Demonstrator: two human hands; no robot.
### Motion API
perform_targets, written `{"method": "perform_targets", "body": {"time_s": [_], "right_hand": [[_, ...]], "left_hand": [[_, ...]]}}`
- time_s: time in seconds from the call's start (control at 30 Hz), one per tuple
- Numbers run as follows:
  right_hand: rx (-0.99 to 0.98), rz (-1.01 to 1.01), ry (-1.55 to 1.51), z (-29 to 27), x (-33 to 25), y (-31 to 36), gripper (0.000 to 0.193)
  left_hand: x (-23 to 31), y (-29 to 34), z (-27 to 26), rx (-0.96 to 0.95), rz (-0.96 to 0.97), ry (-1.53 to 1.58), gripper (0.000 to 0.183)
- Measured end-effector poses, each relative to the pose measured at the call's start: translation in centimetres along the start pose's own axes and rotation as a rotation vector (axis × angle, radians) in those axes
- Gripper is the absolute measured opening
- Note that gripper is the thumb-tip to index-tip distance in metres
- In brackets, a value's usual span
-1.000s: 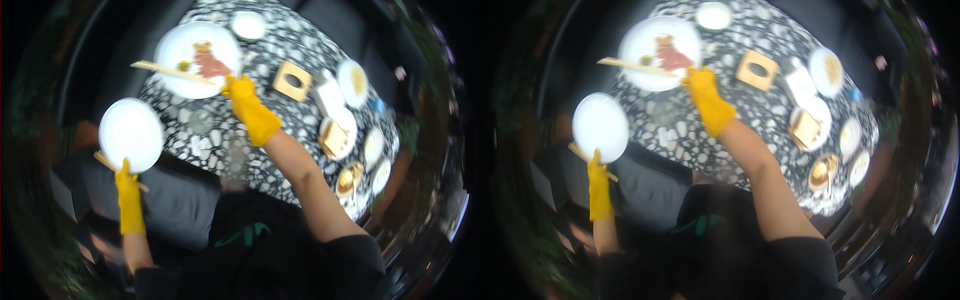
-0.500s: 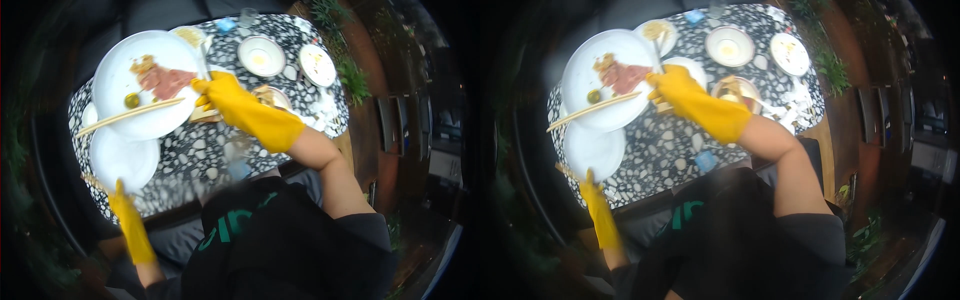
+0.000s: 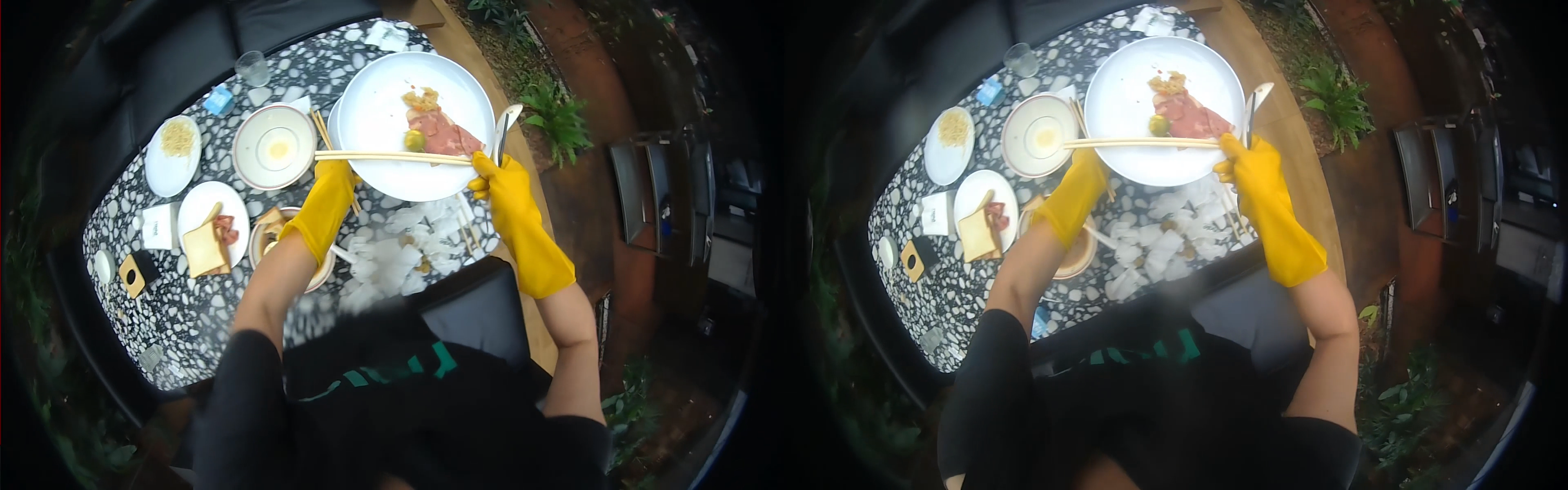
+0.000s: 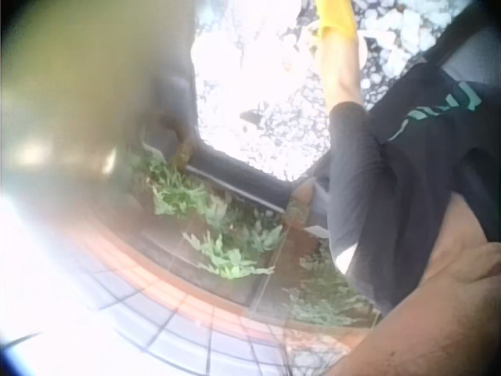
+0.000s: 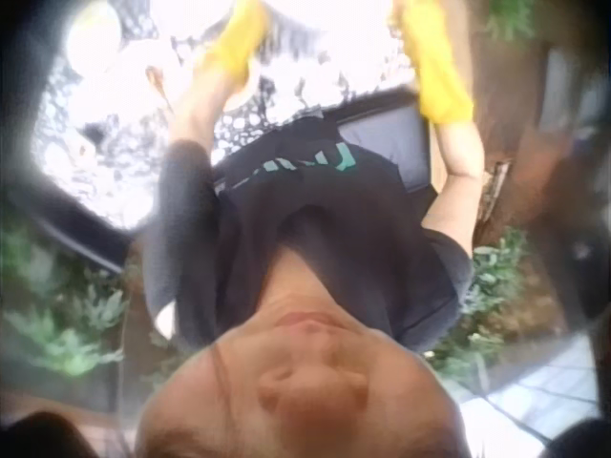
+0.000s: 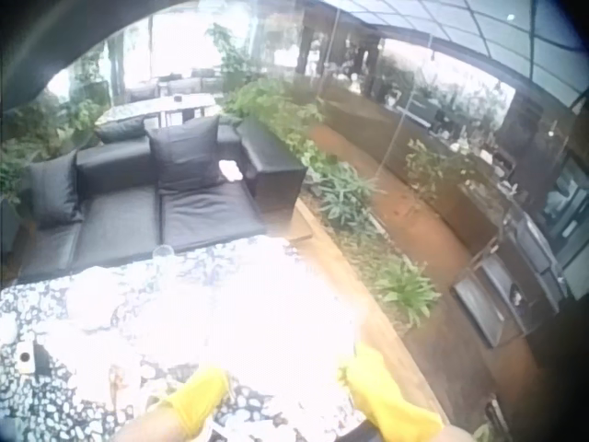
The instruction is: The person clears leftover food from plates on a restaurant table, scraps the waste into a bin, and places the empty dishes into a tray.
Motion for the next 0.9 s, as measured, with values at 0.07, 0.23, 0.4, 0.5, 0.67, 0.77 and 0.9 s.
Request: {"method": "perform_targets", "body": {"time_s": [0.07, 0.23, 0.4, 0.5, 0.67, 0.77, 0.9], "right_hand": [[0.032, 0.031, -0.051, -1.8, 0.9, -1.8, 0.029], [0.031, 0.11, -0.075, -3.2, 2.7, -3.9, 0.026], [-0.061, 0.104, 0.029, -4.6, 3.3, -5.8, 0.03], [-0.276, 0.019, 0.172, -3.0, 2.9, -6.7, 0.032], [-0.527, -0.066, 0.36, 3.9, -0.7, -4.3, 0.031], [-0.644, -0.127, 0.393, 9.0, -0.9, -1.4, 0.049], [-0.394, -0.391, 0.703, 14.2, 0.4, 5.3, 0.075]], "left_hand": [[-0.6, -2.1, 2.6, 0.027, -0.017, -0.02, 0.038], [-1.2, -1.5, 1.7, 0.034, -0.006, -0.102, 0.037], [6.9, 7.7, -3.1, -0.011, 0.137, -0.074, 0.051], [10.6, 11.6, -4.9, -0.366, 0.128, -0.126, 0.076], [6.7, 16.7, -9.8, -0.416, 0.002, 0.144, 0.051], [1.3, 19.5, -15.0, -0.371, -0.09, 0.358, 0.044], [-7.6, 24.2, -23.2, -0.156, 0.608, -0.419, 0.046]]}}
Point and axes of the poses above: each hand's wrist, its own y-axis away from the middle knuckle, its own z-axis out of the palm, x = y × z, the point moved 4 cm from there along -y, towards the middle knuckle, and after that the axes turned 2 degrees about y, right-handed, at the moved point
